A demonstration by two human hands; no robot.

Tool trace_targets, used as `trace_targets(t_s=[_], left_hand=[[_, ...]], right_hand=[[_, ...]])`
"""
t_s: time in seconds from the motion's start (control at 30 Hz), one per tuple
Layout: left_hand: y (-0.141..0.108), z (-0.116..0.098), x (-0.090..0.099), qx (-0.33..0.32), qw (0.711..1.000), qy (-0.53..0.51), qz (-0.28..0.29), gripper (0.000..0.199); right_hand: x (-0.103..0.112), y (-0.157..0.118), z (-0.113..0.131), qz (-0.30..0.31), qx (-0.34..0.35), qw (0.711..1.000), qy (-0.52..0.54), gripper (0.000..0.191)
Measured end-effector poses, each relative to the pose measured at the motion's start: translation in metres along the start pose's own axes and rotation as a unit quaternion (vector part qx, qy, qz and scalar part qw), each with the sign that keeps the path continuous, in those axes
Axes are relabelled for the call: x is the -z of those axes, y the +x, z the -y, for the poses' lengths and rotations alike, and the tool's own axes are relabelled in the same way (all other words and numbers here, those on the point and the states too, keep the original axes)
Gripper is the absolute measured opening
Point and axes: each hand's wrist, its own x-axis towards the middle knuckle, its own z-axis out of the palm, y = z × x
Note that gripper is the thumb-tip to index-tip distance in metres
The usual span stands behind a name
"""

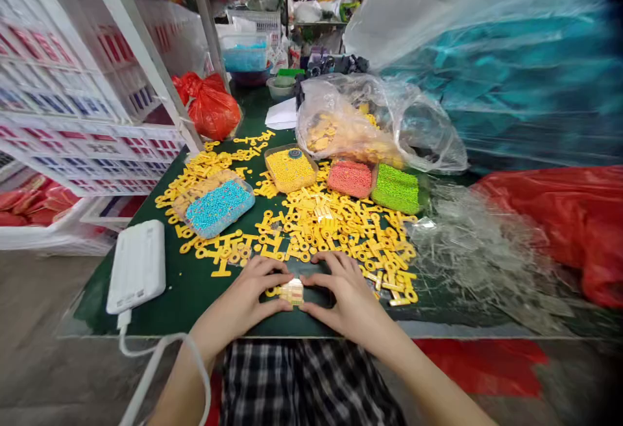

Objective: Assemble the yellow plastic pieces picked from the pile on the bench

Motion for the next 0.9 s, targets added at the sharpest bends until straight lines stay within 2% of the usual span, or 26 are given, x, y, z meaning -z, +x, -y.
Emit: trace_targets(t_s=[0.17,0.27,0.37,0.47,0.53,0.6,0.77,0.9], left_hand=[[0.000,0.007,-0.003,-0.051,0.998,0.004,-0.038,0.029],[0.000,0.013,-0.012,-0.076,0.993,0.006,-0.085,0.029],[-0.002,0.014,-0.019,-0.129,0.980,0.032,-0.149,0.029],[-0.007,0.013,-0.022,-0.189,0.955,0.065,-0.219,0.028],[-0.010,0.012,-0.022,-0.211,0.942,0.079,-0.250,0.028],[-0.011,0.013,-0.021,-0.221,0.935,0.086,-0.263,0.031],[-0.009,0.016,-0.020,-0.207,0.937,0.091,-0.265,0.049],[-0.008,0.016,-0.021,-0.189,0.944,0.092,-0.253,0.042]], right_hand=[[-0.003,0.002,-0.001,-0.013,0.022,1.000,0.002,0.028],[0.000,0.000,0.002,-0.021,0.020,0.999,0.031,0.026],[-0.001,0.000,0.009,-0.026,0.003,0.997,0.069,0.013],[-0.008,0.003,0.017,-0.032,-0.007,0.984,0.176,0.007],[-0.013,0.004,0.020,-0.027,-0.009,0.961,0.274,0.010],[-0.016,0.004,0.022,-0.034,-0.018,0.941,0.337,0.016],[-0.012,-0.004,0.018,-0.079,-0.059,0.917,0.387,0.029],[-0.002,-0.015,0.003,-0.129,-0.090,0.902,0.402,0.040]])
